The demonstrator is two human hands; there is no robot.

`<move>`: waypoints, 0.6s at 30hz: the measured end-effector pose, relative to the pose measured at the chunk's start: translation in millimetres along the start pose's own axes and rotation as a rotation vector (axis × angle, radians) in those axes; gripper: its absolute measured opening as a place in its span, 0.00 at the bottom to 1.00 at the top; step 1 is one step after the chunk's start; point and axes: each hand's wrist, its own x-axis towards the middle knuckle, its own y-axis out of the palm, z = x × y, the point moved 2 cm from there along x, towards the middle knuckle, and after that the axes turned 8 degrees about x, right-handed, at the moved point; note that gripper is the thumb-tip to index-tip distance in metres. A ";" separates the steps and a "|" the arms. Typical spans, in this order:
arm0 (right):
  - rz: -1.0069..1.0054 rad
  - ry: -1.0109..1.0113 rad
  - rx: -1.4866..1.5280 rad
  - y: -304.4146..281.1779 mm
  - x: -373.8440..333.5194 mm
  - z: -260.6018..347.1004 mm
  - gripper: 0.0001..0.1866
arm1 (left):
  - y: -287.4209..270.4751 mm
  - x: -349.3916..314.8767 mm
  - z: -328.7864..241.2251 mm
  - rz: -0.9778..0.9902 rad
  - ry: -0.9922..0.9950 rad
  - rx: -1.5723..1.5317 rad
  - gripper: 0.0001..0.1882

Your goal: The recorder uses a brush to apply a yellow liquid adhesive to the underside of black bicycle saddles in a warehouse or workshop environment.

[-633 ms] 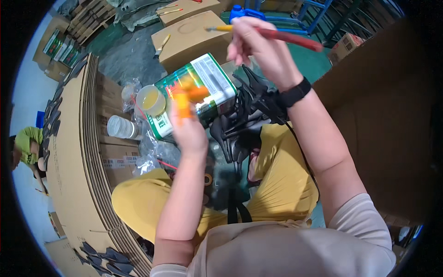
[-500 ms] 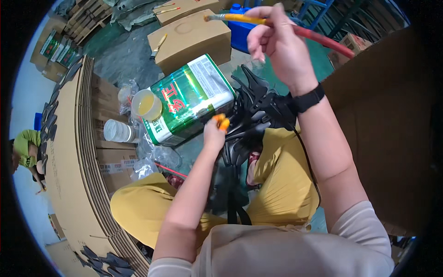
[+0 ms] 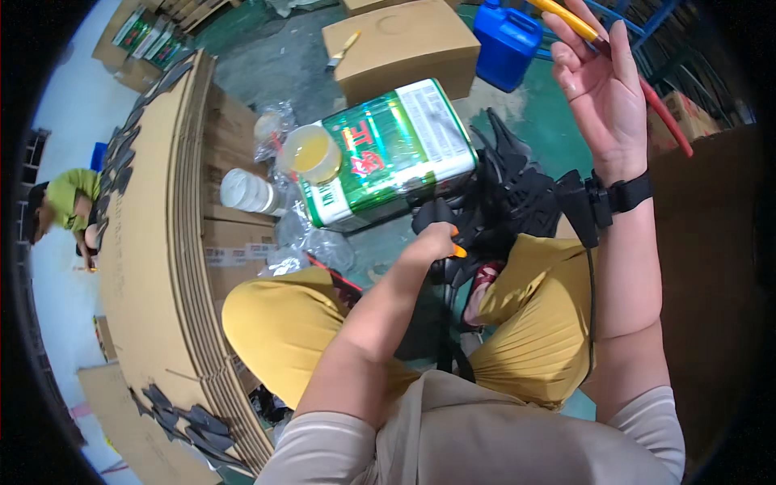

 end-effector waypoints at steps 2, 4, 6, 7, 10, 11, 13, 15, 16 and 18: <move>-0.084 -0.084 -0.212 -0.8 -0.8 -7.2 0.20 | -28.5 -13.9 -8.8 0.239 0.058 0.054 0.22; 0.067 -0.088 -0.185 -21.0 8.2 0.9 0.20 | -68.5 -38.1 -20.2 0.172 0.149 0.113 0.20; 0.217 -0.090 -0.170 -22.0 9.2 2.9 0.20 | -115.6 -78.7 -36.6 0.239 0.242 0.051 0.20; 0.203 -0.105 -0.103 -14.4 5.4 1.3 0.19 | -132.7 -102.0 -36.8 0.263 0.226 -0.099 0.19; 0.261 -0.169 -0.072 -2.1 1.6 13.4 0.20 | -180.7 -175.1 -41.4 0.209 0.317 -0.414 0.20; 0.251 -0.254 -0.261 2.3 -0.5 15.8 0.21 | -190.0 -195.4 -34.7 0.131 0.305 -0.488 0.21; 0.237 -0.339 -0.491 7.1 -1.3 14.8 0.25 | -201.2 -230.6 -24.2 -0.024 0.288 -0.668 0.23; 0.135 -0.323 -0.522 22.7 -8.0 4.6 0.26 | -206.0 -252.4 -13.5 -0.194 0.306 -0.812 0.25; 0.110 -0.307 -0.520 22.7 -7.8 -3.1 0.26 | -201.3 -256.3 -11.0 -0.273 0.309 -0.962 0.26; 0.064 -0.298 -0.594 23.5 -8.0 -14.1 0.28 | -198.9 -256.4 -6.4 -0.376 0.372 -1.100 0.26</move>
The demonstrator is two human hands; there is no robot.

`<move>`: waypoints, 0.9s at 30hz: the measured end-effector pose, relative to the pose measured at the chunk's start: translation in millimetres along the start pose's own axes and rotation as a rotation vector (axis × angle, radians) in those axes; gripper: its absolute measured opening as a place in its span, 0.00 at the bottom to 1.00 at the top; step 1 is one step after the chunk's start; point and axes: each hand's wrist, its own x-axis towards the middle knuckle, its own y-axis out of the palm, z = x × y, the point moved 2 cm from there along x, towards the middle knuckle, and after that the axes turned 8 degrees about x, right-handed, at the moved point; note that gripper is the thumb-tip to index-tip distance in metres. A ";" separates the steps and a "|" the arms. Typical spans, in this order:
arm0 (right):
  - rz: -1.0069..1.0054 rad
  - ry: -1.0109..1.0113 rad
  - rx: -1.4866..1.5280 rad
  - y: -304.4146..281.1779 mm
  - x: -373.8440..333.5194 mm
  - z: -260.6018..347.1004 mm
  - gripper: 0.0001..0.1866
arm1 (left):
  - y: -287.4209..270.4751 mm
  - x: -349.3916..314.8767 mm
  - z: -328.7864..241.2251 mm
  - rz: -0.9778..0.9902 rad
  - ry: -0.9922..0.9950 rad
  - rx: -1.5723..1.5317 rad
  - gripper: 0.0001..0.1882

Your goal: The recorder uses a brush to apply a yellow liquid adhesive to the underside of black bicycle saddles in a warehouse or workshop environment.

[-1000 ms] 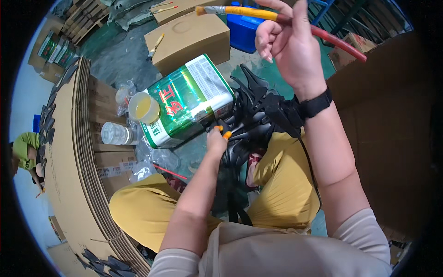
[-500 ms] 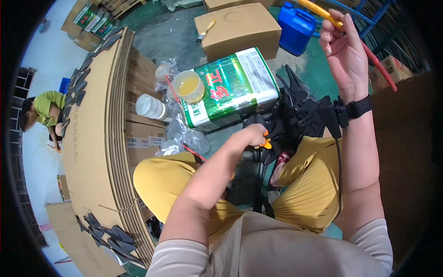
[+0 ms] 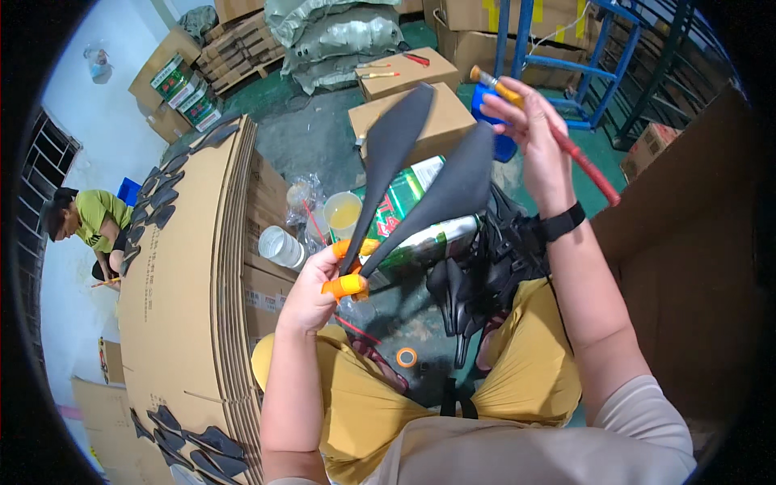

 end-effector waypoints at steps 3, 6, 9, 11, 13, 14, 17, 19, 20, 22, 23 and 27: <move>0.041 0.065 0.047 11.7 -3.6 -1.7 0.32 | -2.7 2.8 5.5 -0.044 0.089 -0.057 0.24; 0.114 0.186 0.166 25.4 -11.0 -13.5 0.32 | 2.0 7.4 11.3 -0.083 0.137 -0.095 0.24; 0.159 0.283 0.283 48.3 -23.1 -23.4 0.25 | 7.4 15.7 22.2 -0.104 0.111 0.019 0.25; 0.168 0.283 0.259 49.5 -19.3 -20.3 0.18 | 13.6 17.4 19.0 -0.079 0.068 0.089 0.28; 0.194 0.284 0.249 51.6 -16.2 -22.1 0.16 | 15.9 18.9 17.1 -0.046 0.122 0.145 0.29; 0.167 0.274 0.289 54.0 -16.2 -20.3 0.16 | 16.6 19.7 17.0 -0.011 0.180 0.206 0.30; 0.211 0.275 0.330 55.6 -12.3 -17.7 0.16 | 6.9 20.1 19.2 0.026 0.291 0.304 0.31; 0.331 0.318 0.329 54.4 -13.0 -19.4 0.18 | 4.2 23.3 18.8 0.037 0.267 0.253 0.44; 0.333 0.326 0.330 56.6 -15.8 -19.3 0.18 | 3.1 27.3 20.2 0.032 0.262 0.251 0.44; 0.352 0.351 0.376 68.4 -24.4 -12.8 0.19 | 3.4 31.6 15.7 0.001 0.299 0.056 0.33; 0.384 0.351 0.371 71.5 -27.2 -12.7 0.19 | 8.2 32.2 12.3 -0.038 0.303 -0.003 0.28; 0.439 0.351 0.185 80.9 -36.8 -16.6 0.18 | 16.9 37.6 4.9 -0.336 0.430 -0.022 0.23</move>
